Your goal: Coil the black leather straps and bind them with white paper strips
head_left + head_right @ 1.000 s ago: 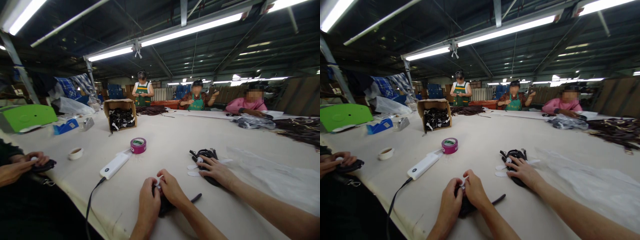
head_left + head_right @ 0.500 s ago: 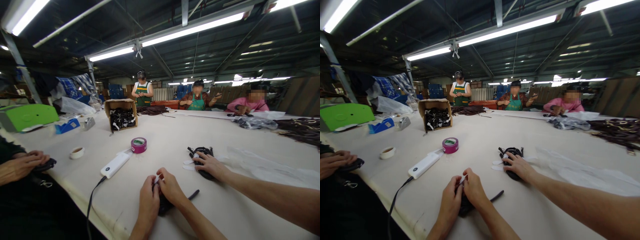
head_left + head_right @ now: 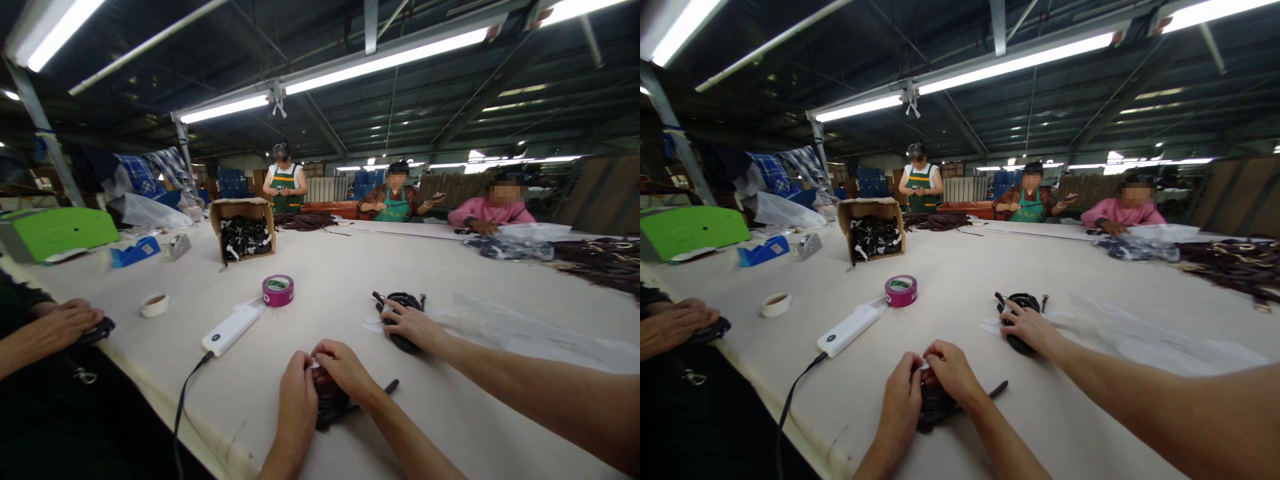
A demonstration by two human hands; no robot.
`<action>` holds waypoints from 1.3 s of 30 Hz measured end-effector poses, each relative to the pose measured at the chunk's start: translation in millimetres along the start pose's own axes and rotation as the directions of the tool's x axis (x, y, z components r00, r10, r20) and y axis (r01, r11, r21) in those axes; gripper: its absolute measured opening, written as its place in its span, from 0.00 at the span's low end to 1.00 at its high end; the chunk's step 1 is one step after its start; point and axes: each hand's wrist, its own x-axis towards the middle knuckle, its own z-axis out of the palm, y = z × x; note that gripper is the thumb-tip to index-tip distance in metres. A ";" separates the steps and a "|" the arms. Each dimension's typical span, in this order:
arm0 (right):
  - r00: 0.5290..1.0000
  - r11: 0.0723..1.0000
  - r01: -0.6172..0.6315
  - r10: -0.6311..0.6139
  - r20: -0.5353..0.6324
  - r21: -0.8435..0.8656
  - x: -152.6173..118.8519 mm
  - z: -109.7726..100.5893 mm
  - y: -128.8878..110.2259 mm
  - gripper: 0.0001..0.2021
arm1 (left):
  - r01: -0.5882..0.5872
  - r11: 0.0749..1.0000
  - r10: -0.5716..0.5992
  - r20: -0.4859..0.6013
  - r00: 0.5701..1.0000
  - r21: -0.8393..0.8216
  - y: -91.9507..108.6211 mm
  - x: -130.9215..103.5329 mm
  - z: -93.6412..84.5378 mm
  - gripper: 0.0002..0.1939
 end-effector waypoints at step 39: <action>0.971 0.990 0.135 -0.125 -0.202 0.034 7.0 -9.0 9.2 0.11 | -0.143 0.971 0.040 0.466 0.884 0.189 24.5 -28.2 -34.9 0.22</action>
